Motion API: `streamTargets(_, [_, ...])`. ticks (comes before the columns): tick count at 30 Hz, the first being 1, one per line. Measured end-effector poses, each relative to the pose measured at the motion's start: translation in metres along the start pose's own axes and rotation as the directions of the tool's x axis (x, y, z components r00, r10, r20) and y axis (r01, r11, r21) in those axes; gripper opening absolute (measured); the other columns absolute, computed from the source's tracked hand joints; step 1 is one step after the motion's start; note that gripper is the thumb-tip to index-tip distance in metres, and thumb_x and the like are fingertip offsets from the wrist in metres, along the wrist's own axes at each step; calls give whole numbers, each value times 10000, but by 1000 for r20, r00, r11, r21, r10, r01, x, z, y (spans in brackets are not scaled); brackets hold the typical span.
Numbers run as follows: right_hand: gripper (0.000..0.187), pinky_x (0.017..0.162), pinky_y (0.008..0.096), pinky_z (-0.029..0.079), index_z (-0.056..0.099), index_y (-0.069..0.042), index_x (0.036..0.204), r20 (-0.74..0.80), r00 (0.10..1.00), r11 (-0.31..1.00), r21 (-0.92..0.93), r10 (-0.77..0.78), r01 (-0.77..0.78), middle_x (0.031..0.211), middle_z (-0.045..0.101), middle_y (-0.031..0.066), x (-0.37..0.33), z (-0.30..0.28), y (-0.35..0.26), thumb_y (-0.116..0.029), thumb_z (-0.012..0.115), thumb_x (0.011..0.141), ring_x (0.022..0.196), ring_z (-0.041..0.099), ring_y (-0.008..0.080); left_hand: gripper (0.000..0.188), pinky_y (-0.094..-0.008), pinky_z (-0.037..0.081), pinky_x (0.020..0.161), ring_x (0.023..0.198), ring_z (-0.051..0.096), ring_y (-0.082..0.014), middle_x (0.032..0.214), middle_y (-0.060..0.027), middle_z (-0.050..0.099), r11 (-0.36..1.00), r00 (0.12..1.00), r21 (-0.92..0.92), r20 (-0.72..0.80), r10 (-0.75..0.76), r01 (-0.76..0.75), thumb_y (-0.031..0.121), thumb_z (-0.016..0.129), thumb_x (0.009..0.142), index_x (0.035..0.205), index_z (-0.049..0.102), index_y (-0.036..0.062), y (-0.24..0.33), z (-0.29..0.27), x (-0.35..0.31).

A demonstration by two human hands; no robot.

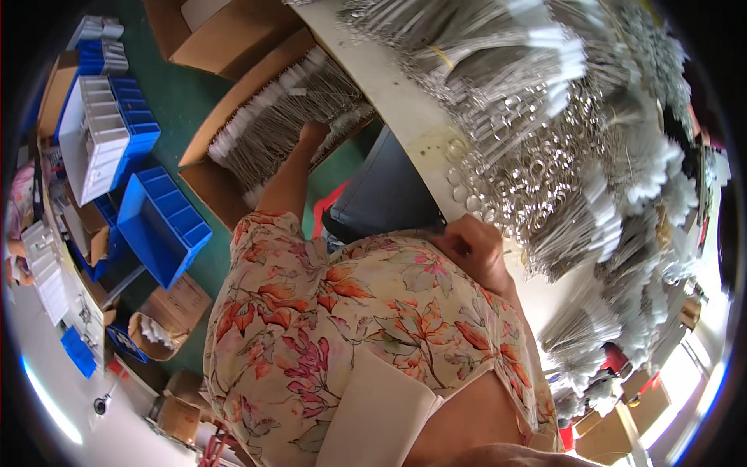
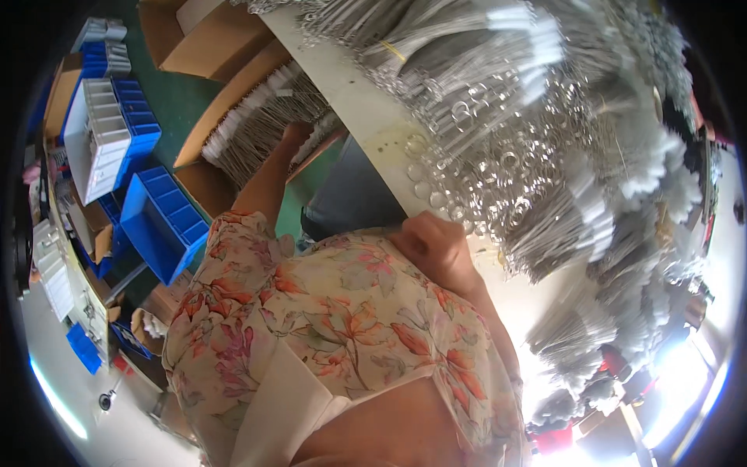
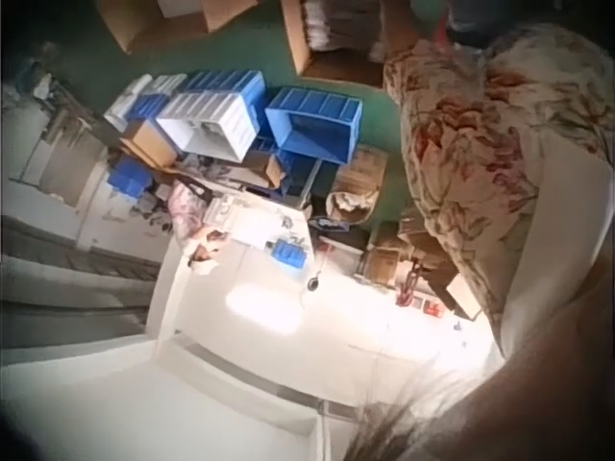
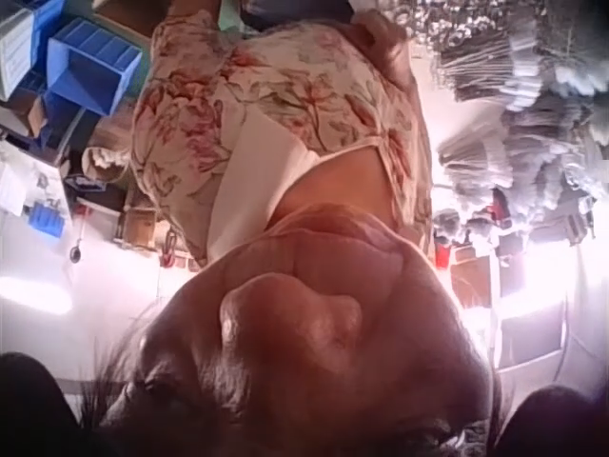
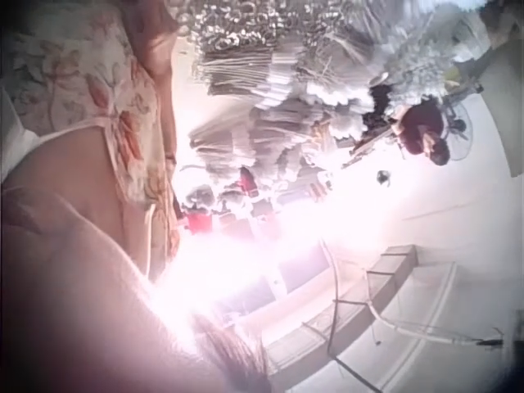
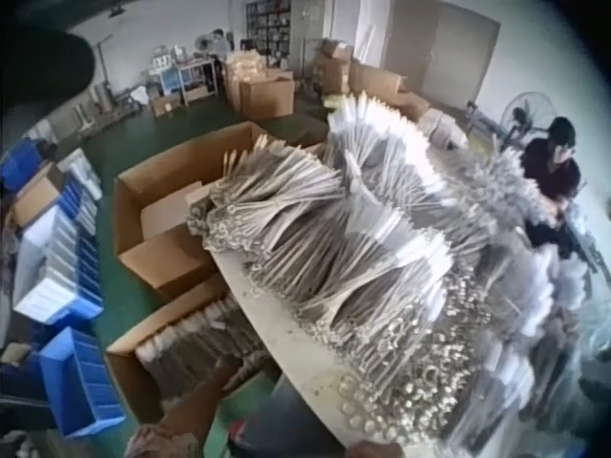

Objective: Assembling small industrial brushes by attaching metal rings to white brush heads.

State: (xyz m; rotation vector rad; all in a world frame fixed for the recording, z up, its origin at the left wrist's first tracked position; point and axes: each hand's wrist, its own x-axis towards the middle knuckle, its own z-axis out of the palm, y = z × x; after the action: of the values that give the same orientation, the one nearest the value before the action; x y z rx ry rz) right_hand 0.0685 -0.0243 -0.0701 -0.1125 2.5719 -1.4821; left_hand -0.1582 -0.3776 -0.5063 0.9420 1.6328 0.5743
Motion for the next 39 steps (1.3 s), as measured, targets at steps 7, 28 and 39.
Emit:
streamTargets(7, [196,368,297,354,539,-84,657,-61,973,912,-365,-224,187,536,477,35,29,19,14,-17,723,671,409,483,188,386,-410,471,805,972,586,-292,1071,-153,594,597,493,-371,-343,-800,711,315,548,827,1110,582,54,91,19,64])
streamTargets(28, [282,364,263,314,480,-94,684,-194,936,904,-374,-293,205,530,488,27,40,23,19,-4,744,642,397,453,147,311,-427,473,782,903,596,-332,956,-150,623,677,305,-259,-744,-595,689,289,635,722,933,654,62,84,21,66])
streamTargets(39, [301,405,274,349,495,-104,692,-230,943,915,-377,-240,141,518,487,15,39,25,17,-19,770,607,412,473,150,216,-411,493,737,881,621,-321,925,-162,645,659,257,-502,-651,-714,560,248,577,751,852,657,74,105,13,69])
